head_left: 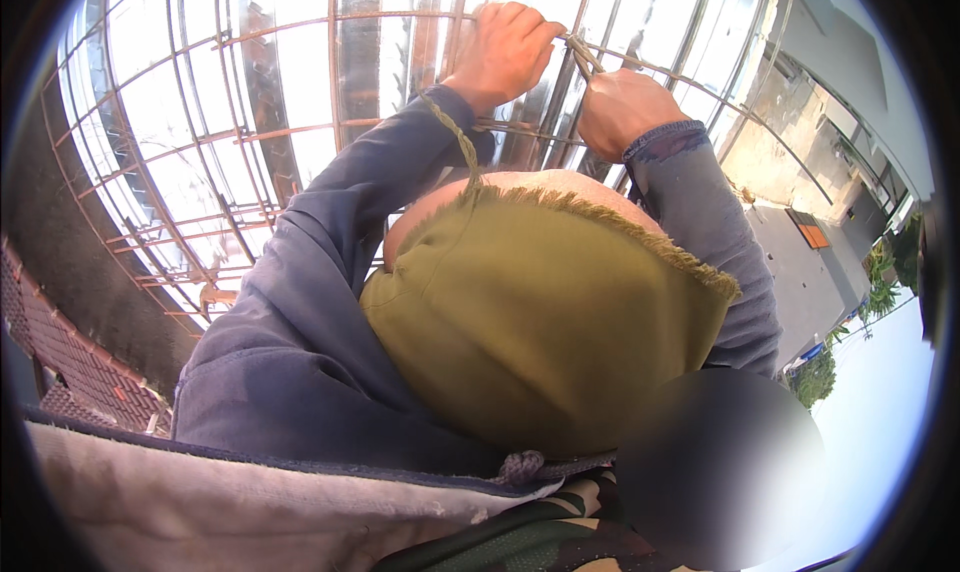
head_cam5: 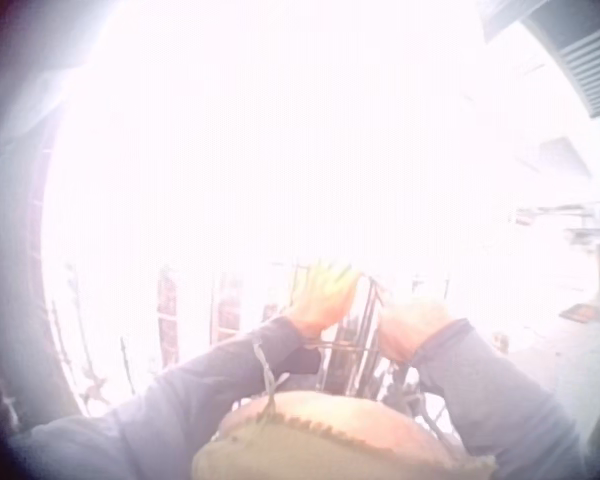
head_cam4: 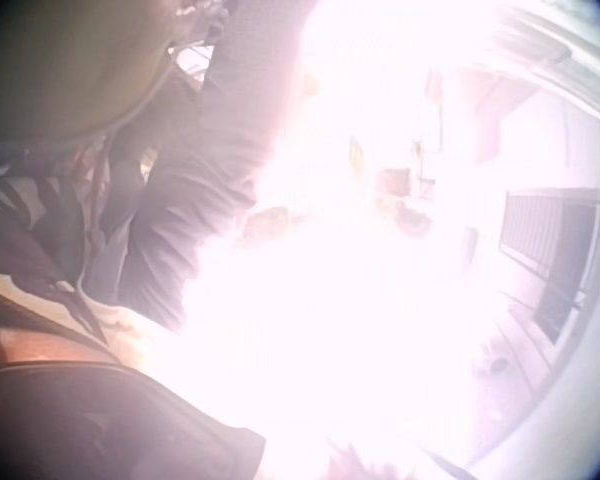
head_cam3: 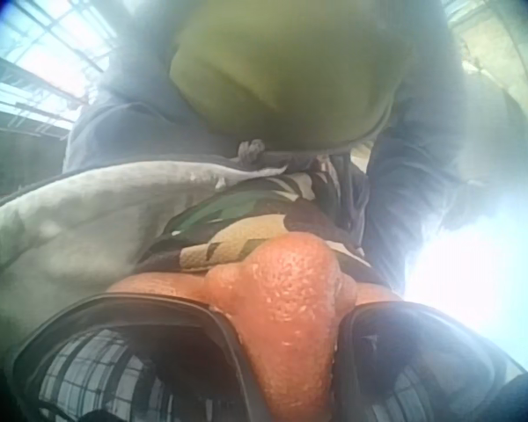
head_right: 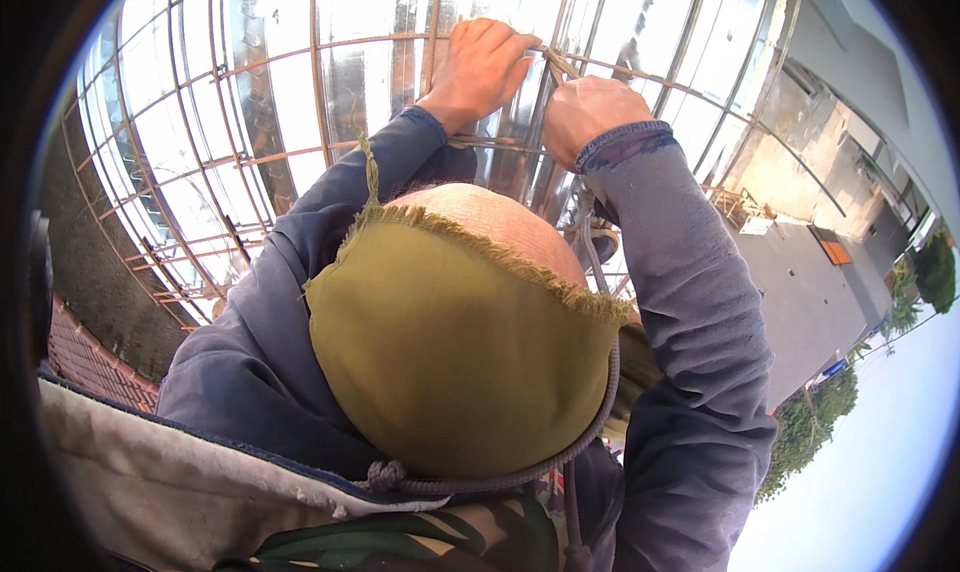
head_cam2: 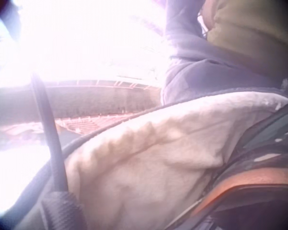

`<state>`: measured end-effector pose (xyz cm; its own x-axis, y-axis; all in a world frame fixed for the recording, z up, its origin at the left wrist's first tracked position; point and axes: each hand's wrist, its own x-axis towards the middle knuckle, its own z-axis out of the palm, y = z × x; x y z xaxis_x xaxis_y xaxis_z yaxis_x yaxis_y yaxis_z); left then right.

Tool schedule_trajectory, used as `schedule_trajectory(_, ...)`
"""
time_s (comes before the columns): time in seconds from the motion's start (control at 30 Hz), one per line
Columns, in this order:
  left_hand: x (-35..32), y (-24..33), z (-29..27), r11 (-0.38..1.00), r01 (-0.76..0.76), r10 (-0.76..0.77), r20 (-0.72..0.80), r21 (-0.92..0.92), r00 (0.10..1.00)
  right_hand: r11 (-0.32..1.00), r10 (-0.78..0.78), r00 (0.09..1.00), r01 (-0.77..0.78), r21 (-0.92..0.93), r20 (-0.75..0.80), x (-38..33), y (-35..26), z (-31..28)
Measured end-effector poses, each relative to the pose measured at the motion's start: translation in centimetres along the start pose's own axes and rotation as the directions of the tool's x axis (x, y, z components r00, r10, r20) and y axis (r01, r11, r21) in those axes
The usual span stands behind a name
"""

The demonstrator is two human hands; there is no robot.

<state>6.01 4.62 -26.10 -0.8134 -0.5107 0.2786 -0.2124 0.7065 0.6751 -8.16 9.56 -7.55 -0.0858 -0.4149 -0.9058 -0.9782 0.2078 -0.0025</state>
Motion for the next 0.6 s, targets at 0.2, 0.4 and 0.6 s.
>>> schedule_trajectory(0.2, 0.5, 4.3, 0.5, 0.968, -0.237, 0.238, 0.000, -0.078, 0.971, 0.873, 0.184, 0.979, -0.122, 0.472, -0.087, -1.0, 0.7, 4.2)
schedule_trajectory(0.4, 2.5, 5.2, 2.9, 0.892, -0.354, 0.349, -0.072, -0.281, 0.934, 0.456, 0.231, 0.970, -0.177, 0.872, 0.076, -1.7, 2.4, 7.2)
schedule_trajectory(0.6, 4.5, 5.4, 2.4, 0.888, -0.342, 0.369, 0.033, -0.308, 0.929, 0.917, 0.370, 0.882, -0.298, 0.265, -0.292, -6.8, -0.8, 3.5)
